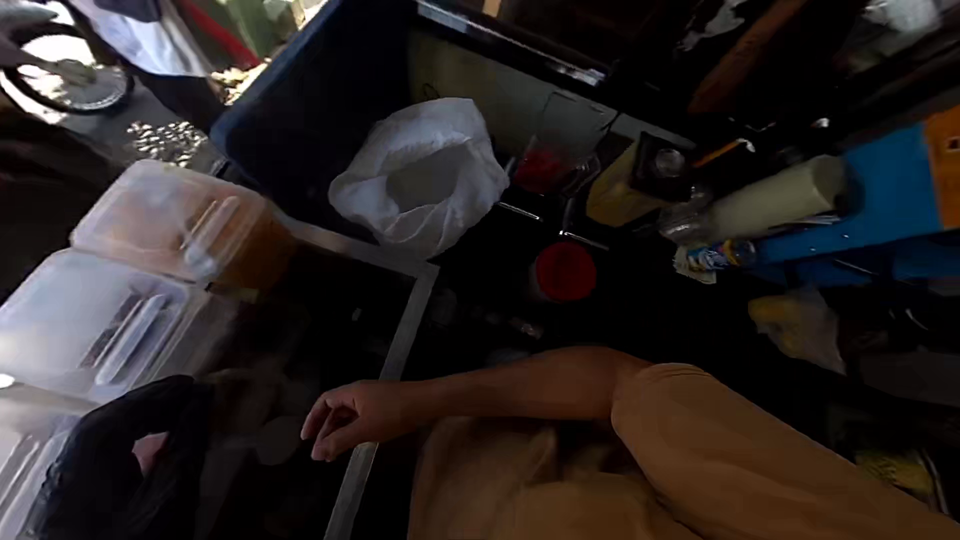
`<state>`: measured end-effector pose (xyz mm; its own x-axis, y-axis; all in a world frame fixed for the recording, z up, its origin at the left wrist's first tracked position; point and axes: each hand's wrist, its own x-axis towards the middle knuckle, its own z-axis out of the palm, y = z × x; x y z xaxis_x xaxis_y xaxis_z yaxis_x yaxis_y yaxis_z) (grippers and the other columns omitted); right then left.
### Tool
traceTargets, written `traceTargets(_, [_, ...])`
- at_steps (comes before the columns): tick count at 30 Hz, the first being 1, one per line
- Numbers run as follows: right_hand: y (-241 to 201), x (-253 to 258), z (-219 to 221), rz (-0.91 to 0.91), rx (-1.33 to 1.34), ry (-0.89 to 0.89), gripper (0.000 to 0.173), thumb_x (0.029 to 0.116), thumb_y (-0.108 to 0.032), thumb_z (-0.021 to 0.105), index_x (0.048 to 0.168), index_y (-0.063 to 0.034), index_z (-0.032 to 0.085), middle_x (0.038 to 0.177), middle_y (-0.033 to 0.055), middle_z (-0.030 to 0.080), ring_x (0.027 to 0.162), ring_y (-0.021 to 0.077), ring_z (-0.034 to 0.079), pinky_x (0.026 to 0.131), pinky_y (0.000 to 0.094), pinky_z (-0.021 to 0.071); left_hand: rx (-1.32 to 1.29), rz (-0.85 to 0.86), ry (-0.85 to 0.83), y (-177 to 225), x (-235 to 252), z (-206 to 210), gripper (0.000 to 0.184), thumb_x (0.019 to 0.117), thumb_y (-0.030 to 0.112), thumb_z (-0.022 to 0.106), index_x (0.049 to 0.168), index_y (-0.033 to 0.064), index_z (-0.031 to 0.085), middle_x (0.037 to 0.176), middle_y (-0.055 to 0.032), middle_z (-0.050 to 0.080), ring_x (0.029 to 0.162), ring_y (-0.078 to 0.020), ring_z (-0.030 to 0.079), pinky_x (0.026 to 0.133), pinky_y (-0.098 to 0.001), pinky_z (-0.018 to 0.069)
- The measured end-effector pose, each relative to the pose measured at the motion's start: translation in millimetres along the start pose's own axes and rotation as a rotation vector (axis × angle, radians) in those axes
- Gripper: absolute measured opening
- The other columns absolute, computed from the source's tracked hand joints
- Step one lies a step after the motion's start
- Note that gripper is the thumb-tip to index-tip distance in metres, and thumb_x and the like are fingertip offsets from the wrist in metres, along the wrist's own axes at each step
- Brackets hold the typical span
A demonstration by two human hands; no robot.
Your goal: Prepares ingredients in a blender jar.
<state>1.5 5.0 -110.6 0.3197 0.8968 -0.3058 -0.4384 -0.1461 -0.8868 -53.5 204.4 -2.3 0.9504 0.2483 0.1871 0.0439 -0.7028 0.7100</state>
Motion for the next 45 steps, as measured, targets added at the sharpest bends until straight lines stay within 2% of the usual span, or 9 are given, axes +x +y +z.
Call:
traceTargets(4, [60.1, -129.1, -94.0, 0.171, -0.053, 0.367, 0.035, 0.1054, -0.018, 0.057, 0.134, 0.002, 0.057, 0.12, 0.0203, 0.067, 0.103, 0.0264, 0.068, 0.091, 0.0447, 0.0563, -0.262, 0.154, -0.335, 15.7, 8.6, 142.1, 0.039, 0.0927, 0.03, 0.072, 0.118, 0.0006, 0.066, 0.116, -0.0122, 0.069, 0.109, -0.0183, 0.065, 0.095, -0.0374, 0.055])
traceTargets(10, [141.2, -292.5, -168.9, 0.438, 0.154, 1.127, 0.037, 0.1048, -0.022, 0.057, 0.136, -0.0019, 0.057, 0.125, 0.0192, 0.065, 0.107, 0.0278, 0.068, 0.093, 0.0448, 0.0573, 0.184, 0.352, -1.092, 130.8, 14.3, 384.8, 0.055, 0.0866, 0.035, 0.076, 0.136, 0.0142, 0.062, 0.14, -0.0166, 0.059, 0.13, -0.0389, 0.054, 0.105, -0.0609, 0.0451])
traceTargets(16, [175.3, -372.7, -184.2, 0.367, 0.323, 1.269, 0.034, 0.1054, -0.022, 0.057, 0.133, -0.0025, 0.058, 0.119, 0.0172, 0.067, 0.103, 0.0257, 0.069, 0.088, 0.0429, 0.0589, 0.399, 0.677, -1.11, 157.1, 7.8, 562.5, 0.069, 0.0704, 0.02, 0.089, 0.133, 0.0112, 0.062, 0.157, -0.0173, 0.042, 0.149, -0.0408, 0.033, 0.116, -0.0719, 0.0243])
traceTargets(19, [181.5, -392.2, -198.2, 0.351, 0.311, 1.269, 0.034, 0.1051, -0.021, 0.057, 0.133, -0.0027, 0.058, 0.117, 0.0163, 0.067, 0.102, 0.0241, 0.069, 0.088, 0.0414, 0.0588, 0.488, 0.738, -1.111, 164.3, 22.0, 582.0, 0.082, 0.0608, 0.026, 0.094, 0.134, 0.0153, 0.059, 0.132, -0.0164, 0.061, 0.125, -0.0416, 0.055, 0.106, -0.0737, 0.0345])
traceTargets(23, [190.9, -403.9, -218.1, 0.372, 0.324, 1.237, 0.04, 0.1022, -0.023, 0.062, 0.138, -0.0055, 0.055, 0.118, 0.0156, 0.067, 0.101, 0.0233, 0.069, 0.087, 0.0403, 0.0589, 0.438, 0.738, -1.056, 149.7, 26.3, 577.0, 0.07, 0.06, 0.035, 0.092, 0.122, 0.0194, 0.064, 0.128, -0.0103, 0.063, 0.124, -0.0365, 0.056, 0.11, -0.0729, 0.0294])
traceTargets(28, [249.2, -349.0, -267.0, 0.346, -0.001, 1.266, 0.123, 0.071, -0.04, 0.094, 0.162, -0.0029, 0.02, 0.159, 0.0246, 0.037, 0.143, 0.0325, 0.046, 0.116, 0.0446, 0.0438, 0.389, 0.803, -1.1, 146.4, 29.4, 576.3, 0.065, 0.0654, 0.034, 0.09, 0.123, 0.0204, 0.063, 0.13, -0.0078, 0.062, 0.128, -0.0329, 0.054, 0.116, -0.071, 0.0212])
traceTargets(30, [279.2, -315.1, -287.9, 0.13, -0.151, 1.435, 0.134, 0.0588, -0.047, 0.098, 0.16, 0.0007, 0.023, 0.16, 0.0245, 0.037, 0.148, 0.0311, 0.039, 0.122, 0.0443, 0.0363, 0.384, 0.787, -1.089, 148.5, 24.6, 579.7, 0.064, 0.0669, 0.039, 0.088, 0.123, 0.0218, 0.063, 0.129, -0.0048, 0.063, 0.129, -0.0297, 0.053, 0.119, -0.0687, 0.0183])
traceTargets(37, [297.1, -254.0, -279.1, 0.039, -0.078, 1.724, 0.097, 0.082, -0.021, 0.081, 0.156, 0.007, 0.026, 0.153, 0.0248, 0.046, 0.143, 0.0263, 0.046, 0.12, 0.0379, 0.0388, 0.364, 0.283, -0.813, 164.2, -38.3, 590.5, 0.058, 0.0771, 0.048, 0.081, 0.122, 0.0146, 0.064, 0.144, -0.0152, 0.053, 0.142, -0.0373, 0.041, 0.12, -0.0693, 0.0093])
traceTargets(45, [271.9, -286.9, -266.2, 0.264, -0.034, 1.721, 0.112, 0.0732, -0.014, 0.087, 0.161, 0.0025, 0.019, 0.159, 0.0301, 0.034, 0.147, 0.0392, 0.038, 0.121, 0.0486, 0.0378, -0.243, -0.318, -0.79, 182.3, 12.2, 528.2, 0.093, 0.0794, 0.037, 0.087, 0.152, 0.0097, 0.035, 0.14, -0.0198, 0.054, 0.123, -0.0308, 0.059, 0.099, -0.0506, 0.0539])
